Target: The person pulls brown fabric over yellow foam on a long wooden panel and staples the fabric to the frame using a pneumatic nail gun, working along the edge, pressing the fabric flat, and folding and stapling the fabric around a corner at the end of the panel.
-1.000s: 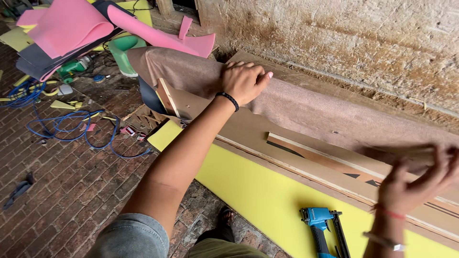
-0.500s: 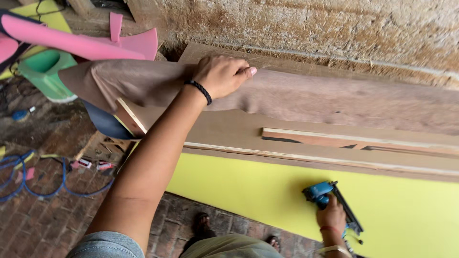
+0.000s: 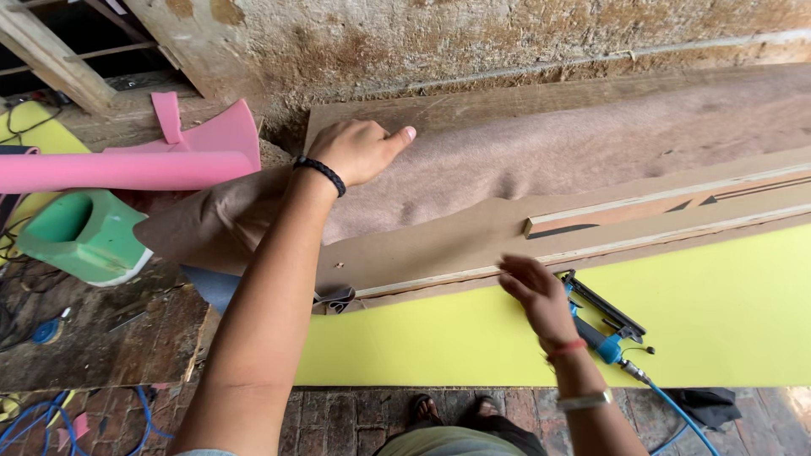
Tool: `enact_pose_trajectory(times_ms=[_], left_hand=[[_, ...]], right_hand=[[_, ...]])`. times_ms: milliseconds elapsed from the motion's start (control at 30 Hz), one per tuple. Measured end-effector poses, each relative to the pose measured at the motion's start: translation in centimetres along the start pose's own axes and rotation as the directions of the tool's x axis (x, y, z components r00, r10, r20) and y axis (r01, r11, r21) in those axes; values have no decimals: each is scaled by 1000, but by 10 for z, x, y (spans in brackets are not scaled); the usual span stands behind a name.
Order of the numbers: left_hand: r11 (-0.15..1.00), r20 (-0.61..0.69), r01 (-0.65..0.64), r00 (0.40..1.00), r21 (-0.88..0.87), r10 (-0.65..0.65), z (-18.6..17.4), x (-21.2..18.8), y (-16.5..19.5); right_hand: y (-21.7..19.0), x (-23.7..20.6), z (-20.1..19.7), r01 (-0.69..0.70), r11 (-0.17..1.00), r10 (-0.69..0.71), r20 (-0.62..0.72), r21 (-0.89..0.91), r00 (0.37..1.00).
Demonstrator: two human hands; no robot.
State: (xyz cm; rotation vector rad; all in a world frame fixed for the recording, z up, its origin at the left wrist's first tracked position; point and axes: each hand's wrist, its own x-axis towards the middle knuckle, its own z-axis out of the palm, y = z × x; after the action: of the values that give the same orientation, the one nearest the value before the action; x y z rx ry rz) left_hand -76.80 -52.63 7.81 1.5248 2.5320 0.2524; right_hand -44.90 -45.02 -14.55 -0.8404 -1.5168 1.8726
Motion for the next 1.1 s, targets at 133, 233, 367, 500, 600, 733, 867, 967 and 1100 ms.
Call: enact_pose_trajectory(times_ms=[133,233,367,500,600,733,867,967,1100], left_hand=[[1000,-107,-12,994,-28,9,0,2,12],[1000,-172,8,985,-29,-13,2,3,14],[992,-298,-126,946,33,130,13,-3,12],[949,-495,-309,815,68,301,26,-11,12],[951,-492,-301,820,66,294,30,-11,12],[982,-316,-186,930,34,187,31,-8,12],[948,-391,-319,870,17,299,38,-15,17],[944,-375,-329,873,22,312,40,-29,21],[913,-332,-408,863,-11,381,33,-58,31]], right_hand=[[-56,24,67,-107,946,25,261,306,965],[-72,44,115,-199,923,78,346,329,935],[-72,62,151,-169,910,82,236,379,968],[-71,59,174,-134,899,117,66,416,991],[-73,44,185,23,907,6,-69,421,998],[-71,16,185,303,870,-201,-282,388,938],[-63,-1,182,317,861,-187,-331,399,925],[-51,-10,185,297,853,-109,-410,428,906],[-49,-26,170,381,789,-100,-512,481,853]])
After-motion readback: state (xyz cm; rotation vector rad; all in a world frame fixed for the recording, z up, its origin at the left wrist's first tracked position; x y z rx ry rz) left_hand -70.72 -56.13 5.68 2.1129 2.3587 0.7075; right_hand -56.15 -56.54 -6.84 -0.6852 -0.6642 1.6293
